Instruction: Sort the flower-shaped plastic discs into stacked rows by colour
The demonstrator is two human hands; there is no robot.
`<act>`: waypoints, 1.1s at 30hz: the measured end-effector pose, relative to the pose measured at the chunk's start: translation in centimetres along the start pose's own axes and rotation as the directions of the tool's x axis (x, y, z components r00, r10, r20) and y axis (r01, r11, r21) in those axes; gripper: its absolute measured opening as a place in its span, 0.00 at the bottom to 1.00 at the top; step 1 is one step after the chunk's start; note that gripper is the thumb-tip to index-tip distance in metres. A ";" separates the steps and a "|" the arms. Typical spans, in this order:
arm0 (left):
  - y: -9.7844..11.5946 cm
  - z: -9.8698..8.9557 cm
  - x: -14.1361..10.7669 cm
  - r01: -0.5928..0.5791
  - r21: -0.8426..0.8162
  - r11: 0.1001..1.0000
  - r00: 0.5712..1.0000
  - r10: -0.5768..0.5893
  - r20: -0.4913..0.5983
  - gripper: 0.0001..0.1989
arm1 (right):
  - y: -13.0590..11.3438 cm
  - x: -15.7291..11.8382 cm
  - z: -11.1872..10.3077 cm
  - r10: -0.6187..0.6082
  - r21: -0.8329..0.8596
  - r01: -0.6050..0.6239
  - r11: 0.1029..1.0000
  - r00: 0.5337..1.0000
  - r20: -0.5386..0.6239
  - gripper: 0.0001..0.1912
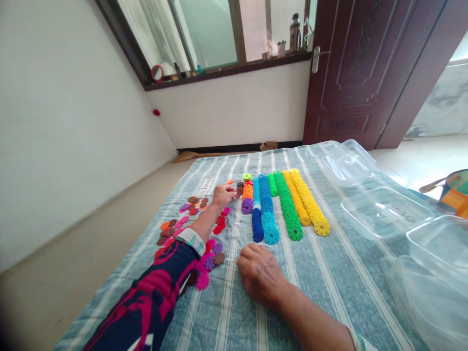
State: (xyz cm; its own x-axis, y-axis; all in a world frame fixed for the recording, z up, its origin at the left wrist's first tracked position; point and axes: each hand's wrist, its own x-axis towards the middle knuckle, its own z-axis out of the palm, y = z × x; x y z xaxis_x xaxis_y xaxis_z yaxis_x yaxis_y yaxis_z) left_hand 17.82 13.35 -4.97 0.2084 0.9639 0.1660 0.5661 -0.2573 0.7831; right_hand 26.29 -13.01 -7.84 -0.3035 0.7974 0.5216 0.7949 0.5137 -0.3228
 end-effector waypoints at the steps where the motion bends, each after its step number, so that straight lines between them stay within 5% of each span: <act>1: -0.1 0.2 0.3 -0.005 0.015 1.000 1.000 0.005 -0.009 0.07 | 0.0 0.0 0.0 -0.001 -0.004 0.001 1.000 1.000 0.001 0.13; 12: -0.2 0.9 1.4 -0.112 0.201 0.973 0.993 0.118 -0.020 0.09 | 0.0 0.1 -0.1 0.008 -0.019 -0.008 1.000 1.000 0.018 0.12; 21: -0.6 -0.4 0.2 -0.153 0.275 0.949 0.986 0.164 -0.018 0.07 | 0.0 0.1 0.0 0.013 -0.012 -0.013 1.000 1.000 0.014 0.13; 26: -1.6 -3.5 -1.4 -0.170 0.320 0.932 0.983 0.185 -0.017 0.07 | 0.0 0.0 0.0 0.005 -0.015 -0.005 1.000 1.000 0.007 0.14; 33: -5.0 -11.1 -4.2 -0.138 0.418 0.898 0.987 0.162 -0.022 0.07 | 0.2 -0.2 0.0 -0.017 -0.001 0.017 1.000 1.000 -0.002 0.14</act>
State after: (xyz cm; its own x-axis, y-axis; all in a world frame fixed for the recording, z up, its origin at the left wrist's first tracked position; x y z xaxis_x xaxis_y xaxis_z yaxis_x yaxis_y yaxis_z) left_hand 5.25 11.35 -2.93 0.2798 0.9109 0.3034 0.8131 -0.3928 0.4296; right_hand 26.50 -13.09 -8.04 -0.3159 0.7881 0.5284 0.7903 0.5267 -0.3131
